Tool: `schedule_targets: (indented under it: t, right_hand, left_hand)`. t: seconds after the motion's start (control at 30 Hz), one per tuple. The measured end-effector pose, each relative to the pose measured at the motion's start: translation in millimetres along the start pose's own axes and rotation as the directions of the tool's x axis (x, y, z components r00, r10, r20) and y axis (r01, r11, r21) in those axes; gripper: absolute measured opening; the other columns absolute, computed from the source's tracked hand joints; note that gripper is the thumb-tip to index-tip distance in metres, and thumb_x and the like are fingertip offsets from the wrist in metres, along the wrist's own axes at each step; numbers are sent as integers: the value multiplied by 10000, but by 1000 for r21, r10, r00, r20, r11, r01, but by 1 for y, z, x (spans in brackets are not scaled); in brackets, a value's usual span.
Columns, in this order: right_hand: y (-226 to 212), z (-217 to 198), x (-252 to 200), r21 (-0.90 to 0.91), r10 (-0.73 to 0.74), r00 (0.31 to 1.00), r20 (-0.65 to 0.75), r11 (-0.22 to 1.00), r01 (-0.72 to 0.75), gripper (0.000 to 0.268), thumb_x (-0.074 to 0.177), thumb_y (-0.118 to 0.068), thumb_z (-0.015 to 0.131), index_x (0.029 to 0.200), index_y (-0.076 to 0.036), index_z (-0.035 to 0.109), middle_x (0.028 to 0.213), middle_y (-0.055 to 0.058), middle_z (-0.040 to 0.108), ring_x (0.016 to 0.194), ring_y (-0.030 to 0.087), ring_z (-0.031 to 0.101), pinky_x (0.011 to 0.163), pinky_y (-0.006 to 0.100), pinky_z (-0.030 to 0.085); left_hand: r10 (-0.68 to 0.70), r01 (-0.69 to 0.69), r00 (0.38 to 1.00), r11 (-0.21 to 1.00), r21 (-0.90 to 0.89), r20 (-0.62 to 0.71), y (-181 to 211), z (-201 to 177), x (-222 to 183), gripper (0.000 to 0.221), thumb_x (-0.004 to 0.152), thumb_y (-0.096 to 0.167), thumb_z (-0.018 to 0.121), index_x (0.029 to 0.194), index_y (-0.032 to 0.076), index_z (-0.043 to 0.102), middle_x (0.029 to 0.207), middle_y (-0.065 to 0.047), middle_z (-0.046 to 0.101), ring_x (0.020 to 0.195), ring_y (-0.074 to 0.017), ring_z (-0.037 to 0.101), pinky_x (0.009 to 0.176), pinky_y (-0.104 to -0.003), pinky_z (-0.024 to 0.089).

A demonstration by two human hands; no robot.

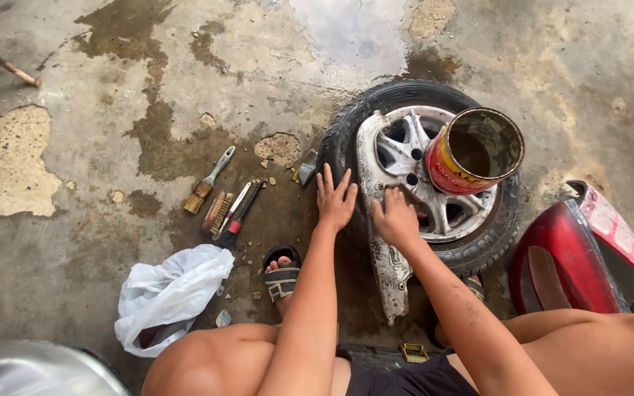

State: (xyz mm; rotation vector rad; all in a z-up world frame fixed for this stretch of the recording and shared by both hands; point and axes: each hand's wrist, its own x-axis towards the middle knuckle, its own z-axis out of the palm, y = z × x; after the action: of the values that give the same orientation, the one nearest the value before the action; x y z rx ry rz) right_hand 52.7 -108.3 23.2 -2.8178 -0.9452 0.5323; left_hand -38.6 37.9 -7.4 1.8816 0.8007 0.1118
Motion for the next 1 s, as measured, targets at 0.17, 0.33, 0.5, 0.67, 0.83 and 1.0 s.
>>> schedule_targets:
  t: [0.17, 0.33, 0.5, 0.67, 0.83, 1.0]
  right_hand:
    - [-24, -11, -25, -30, -44, 999, -13, 999, 43, 736, 1065, -567, 378, 1563, -27, 426, 1614, 245, 425, 1523, 362, 384, 1178, 596, 346]
    - [-21, -10, -24, -46, 58, 998, 22, 997, -57, 781, 1066, -616, 306, 1590, -42, 387, 1648, 233, 374, 1548, 346, 340, 1199, 600, 297]
    - [-10, -17, -20, -12, 3, 1000, 27, 1000, -3, 724, 1066, -581, 340, 1592, -87, 394, 1654, 178, 390, 1552, 304, 344, 1204, 605, 293]
    - [-25, -13, -37, -17, -61, 998, 31, 998, 62, 729, 1064, -572, 388, 1589, -66, 398, 1644, 198, 392, 1552, 316, 335, 1196, 614, 300]
    - [-5, -4, -18, -54, -12, 1000, 22, 998, 13, 772, 1049, -626, 335, 1608, -95, 353, 1667, 171, 367, 1549, 304, 342, 1190, 635, 298]
    - [-13, -21, -27, -81, -115, 989, 96, 989, 123, 736, 1044, -626, 349, 1595, -139, 379, 1659, 125, 395, 1550, 253, 348, 1221, 620, 238]
  left_hand:
    - [5, -5, 1000, 999, 37, -3, 14, -8, -10, 653, 1000, 613, 482, 1595, 391, 333, 1730, -55, -117, 1577, -379, -84, 1249, -578, 132]
    - [16, -16, 1000, 1000, -4, 3, 18, -7, -12, 647, 1006, 598, 498, 1595, 377, 347, 1730, -64, -114, 1574, -377, -96, 1246, -582, 109]
    - [5, -5, 1000, 1000, -4, -3, 16, -10, -14, 645, 1010, 603, 494, 1594, 369, 353, 1728, -69, -113, 1571, -378, -100, 1243, -582, 100]
    - [1, -1, 1000, 1000, 31, 2, 21, -11, -14, 648, 1004, 597, 500, 1590, 370, 344, 1726, -86, -106, 1570, -391, -83, 1245, -588, 113]
    - [-10, 9, 1000, 1000, 20, 20, 23, -15, -14, 647, 1014, 590, 488, 1601, 377, 318, 1725, -80, -126, 1570, -384, -107, 1248, -580, 96]
    - [-25, 23, 997, 999, 32, 71, 21, -16, -14, 679, 1016, 617, 467, 1620, 385, 262, 1717, -64, -179, 1565, -371, -150, 1246, -592, 67]
